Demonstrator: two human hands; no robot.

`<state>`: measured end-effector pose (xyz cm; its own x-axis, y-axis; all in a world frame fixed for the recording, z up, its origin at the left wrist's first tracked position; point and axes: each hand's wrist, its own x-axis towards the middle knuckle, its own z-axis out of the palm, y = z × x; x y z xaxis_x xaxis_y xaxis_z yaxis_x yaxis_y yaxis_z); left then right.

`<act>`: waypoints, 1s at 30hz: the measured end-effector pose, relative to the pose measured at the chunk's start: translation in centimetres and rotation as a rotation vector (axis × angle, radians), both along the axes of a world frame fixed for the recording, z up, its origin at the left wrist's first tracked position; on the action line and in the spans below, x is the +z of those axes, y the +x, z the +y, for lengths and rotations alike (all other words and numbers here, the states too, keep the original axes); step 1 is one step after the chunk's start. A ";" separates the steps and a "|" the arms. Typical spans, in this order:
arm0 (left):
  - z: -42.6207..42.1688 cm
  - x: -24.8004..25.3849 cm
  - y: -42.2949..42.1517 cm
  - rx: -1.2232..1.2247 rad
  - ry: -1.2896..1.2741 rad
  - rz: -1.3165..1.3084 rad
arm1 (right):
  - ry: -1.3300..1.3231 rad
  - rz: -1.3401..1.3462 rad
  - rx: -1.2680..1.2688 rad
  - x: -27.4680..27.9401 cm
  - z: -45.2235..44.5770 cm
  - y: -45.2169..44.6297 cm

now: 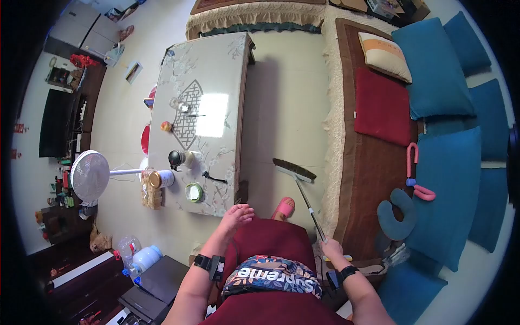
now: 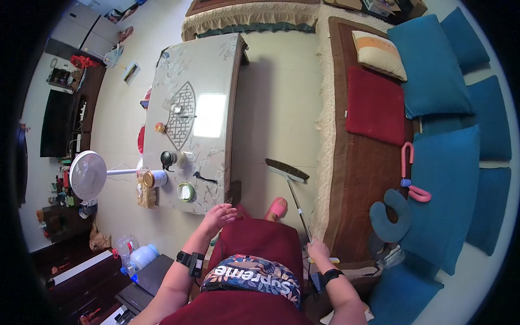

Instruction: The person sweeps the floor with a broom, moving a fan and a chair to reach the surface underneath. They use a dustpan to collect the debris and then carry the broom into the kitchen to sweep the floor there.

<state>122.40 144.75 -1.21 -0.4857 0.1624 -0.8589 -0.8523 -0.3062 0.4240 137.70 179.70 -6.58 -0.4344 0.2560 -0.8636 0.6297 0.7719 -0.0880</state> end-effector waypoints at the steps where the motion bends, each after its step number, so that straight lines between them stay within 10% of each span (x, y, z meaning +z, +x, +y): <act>1: 0.6 -0.1 -0.4 -0.011 0.005 0.003 | 0.038 -0.033 -0.014 -0.4 0.3 0.1; 12: 4.6 -1.2 -4.3 -0.098 0.055 -0.028 | -0.047 0.198 -0.061 -4.2 1.4 -19.8; 18: 6.2 -2.4 -11.7 -0.155 0.107 -0.049 | -0.207 0.341 -0.367 -7.9 5.1 -11.8; 23: 7.3 -1.8 -18.8 -0.156 0.156 0.021 | -0.107 0.057 -0.466 0.6 5.1 -14.0; 30: 7.1 -2.6 -23.4 -0.188 0.086 0.024 | -0.079 0.178 -0.173 -6.3 7.6 -25.6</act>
